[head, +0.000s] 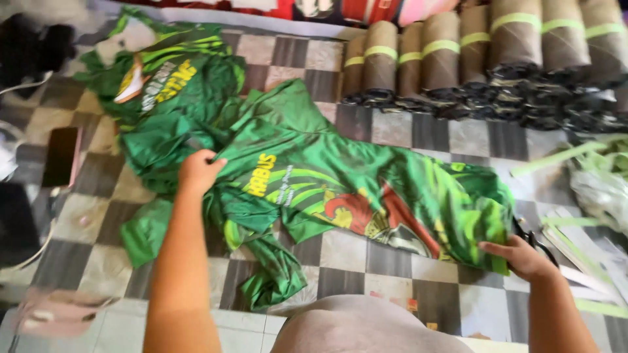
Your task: Folding green jerseys into rolls and securing them with white labels or tape.
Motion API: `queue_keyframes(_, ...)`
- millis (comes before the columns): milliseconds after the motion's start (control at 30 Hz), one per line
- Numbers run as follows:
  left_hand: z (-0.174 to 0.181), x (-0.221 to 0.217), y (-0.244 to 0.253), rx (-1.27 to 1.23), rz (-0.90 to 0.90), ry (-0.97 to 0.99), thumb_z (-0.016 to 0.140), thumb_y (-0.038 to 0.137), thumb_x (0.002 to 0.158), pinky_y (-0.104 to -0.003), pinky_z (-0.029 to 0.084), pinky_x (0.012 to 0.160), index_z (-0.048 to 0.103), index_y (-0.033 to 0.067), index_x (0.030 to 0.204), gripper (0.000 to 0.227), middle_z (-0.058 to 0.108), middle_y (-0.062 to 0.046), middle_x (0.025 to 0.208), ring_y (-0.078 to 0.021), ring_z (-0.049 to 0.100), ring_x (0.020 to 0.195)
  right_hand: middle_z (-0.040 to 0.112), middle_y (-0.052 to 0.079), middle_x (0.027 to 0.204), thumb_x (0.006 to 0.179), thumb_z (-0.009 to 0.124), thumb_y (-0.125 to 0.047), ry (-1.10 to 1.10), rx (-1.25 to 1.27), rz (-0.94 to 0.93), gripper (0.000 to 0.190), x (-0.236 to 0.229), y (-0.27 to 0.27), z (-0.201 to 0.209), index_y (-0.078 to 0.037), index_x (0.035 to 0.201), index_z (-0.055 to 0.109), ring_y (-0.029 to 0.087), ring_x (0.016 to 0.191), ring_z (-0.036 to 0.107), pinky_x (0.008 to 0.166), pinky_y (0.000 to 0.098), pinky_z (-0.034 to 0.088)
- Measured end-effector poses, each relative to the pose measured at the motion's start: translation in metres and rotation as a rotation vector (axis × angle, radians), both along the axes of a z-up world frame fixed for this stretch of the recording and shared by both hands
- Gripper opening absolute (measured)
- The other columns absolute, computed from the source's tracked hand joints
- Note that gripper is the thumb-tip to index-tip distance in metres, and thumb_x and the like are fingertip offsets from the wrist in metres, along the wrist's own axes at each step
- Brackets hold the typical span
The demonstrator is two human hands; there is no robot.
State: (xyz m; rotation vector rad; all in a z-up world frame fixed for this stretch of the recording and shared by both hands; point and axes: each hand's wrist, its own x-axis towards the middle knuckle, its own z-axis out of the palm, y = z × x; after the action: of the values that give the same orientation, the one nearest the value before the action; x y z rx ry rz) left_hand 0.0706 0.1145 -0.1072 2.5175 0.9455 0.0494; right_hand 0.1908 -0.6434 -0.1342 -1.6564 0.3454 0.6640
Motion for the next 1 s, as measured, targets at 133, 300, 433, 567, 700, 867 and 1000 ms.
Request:
queue_keyframes(133, 0.032, -0.004, 0.0, -0.186, -0.067, -0.086, 0.059, 0.036, 0.089, -0.036, 0.043, 0.074, 0.069, 0.0085, 0.098, 0.03, 0.068, -0.007, 0.09, -0.0226, 0.06, 0.083, 0.067, 0.019, 0.1, 0.08, 0.07, -0.009, -0.119, -0.074, -0.086, 0.029, 0.002, 0.009, 0.016, 0.007, 0.102, 0.063, 0.027, 0.089, 0.063, 0.078, 0.037, 0.049)
queue_keyframes(300, 0.049, -0.006, -0.007, -0.267, -0.025, -0.012, 0.051, 0.035, 0.095, -0.04, 0.043, 0.08, 0.064, 0.0067, 0.112, 0.036, 0.066, -0.011, 0.106, -0.0277, 0.059, 0.093, 0.063, 0.021, 0.102, 0.087, 0.063, -0.013, -0.046, 0.121, -0.219, 0.029, -0.007, 0.036, 0.033, 0.008, 0.107, 0.059, 0.033, 0.091, 0.062, 0.078, 0.0421, 0.052)
queue_keyframes(433, 0.019, -0.008, 0.008, -0.248, -0.033, -0.053, 0.07, 0.033, 0.08, -0.036, 0.045, 0.083, 0.064, 0.0051, 0.114, 0.045, 0.067, -0.011, 0.108, -0.0235, 0.062, 0.097, 0.058, 0.026, 0.117, 0.072, 0.063, 0.009, 0.117, -0.034, -0.133, 0.052, -0.015, 0.072, 0.066, 0.01, 0.122, 0.052, 0.041, 0.106, 0.055, 0.093, 0.0521, 0.045)
queue_keyframes(567, 0.014, -0.01, 0.015, -0.211, 0.055, 0.002, 0.071, 0.037, 0.081, -0.038, 0.047, 0.078, 0.068, 0.0053, 0.106, 0.04, 0.068, -0.009, 0.1, -0.0251, 0.063, 0.089, 0.063, 0.027, 0.106, 0.07, 0.07, 0.004, 0.131, -0.157, -0.211, 0.045, -0.009, 0.077, 0.067, 0.012, 0.112, 0.056, 0.04, 0.097, 0.061, 0.087, 0.049, 0.05)
queue_keyframes(700, 0.063, -0.002, -0.013, -0.259, 0.063, 0.123, 0.059, 0.035, 0.093, -0.042, 0.045, 0.073, 0.069, 0.0066, 0.103, 0.032, 0.067, -0.009, 0.097, -0.0277, 0.06, 0.086, 0.062, 0.026, 0.107, 0.068, 0.075, -0.01, 0.107, -0.271, -0.274, 0.055, -0.003, 0.094, 0.093, 0.013, 0.114, 0.056, 0.04, 0.097, 0.06, 0.087, 0.0489, 0.051)
queue_keyframes(867, 0.036, 0.024, 0.025, -0.267, -0.068, -0.063, 0.05, 0.032, 0.098, -0.042, 0.042, 0.077, 0.064, 0.0033, 0.108, 0.033, 0.065, -0.014, 0.097, -0.0278, 0.057, 0.087, 0.065, 0.026, 0.103, 0.097, 0.05, -0.019, 0.108, -0.304, 0.022, 0.032, 0.018, 0.084, 0.135, 0.01, 0.108, 0.06, 0.041, 0.094, 0.061, 0.092, 0.0503, 0.048)
queue_keyframes(1000, 0.138, 0.049, 0.019, -0.418, 0.045, -0.205, 0.061, 0.03, 0.094, -0.037, 0.041, 0.08, 0.059, 0.0125, 0.111, 0.024, 0.062, -0.005, 0.103, -0.0205, 0.054, 0.092, 0.055, 0.011, 0.084, 0.099, 0.059, -0.034, -0.098, -0.709, -0.141, 0.029, 0.08, 0.046, 0.157, -0.005, 0.096, 0.063, 0.021, 0.069, 0.043, 0.063, 0.0331, 0.037)
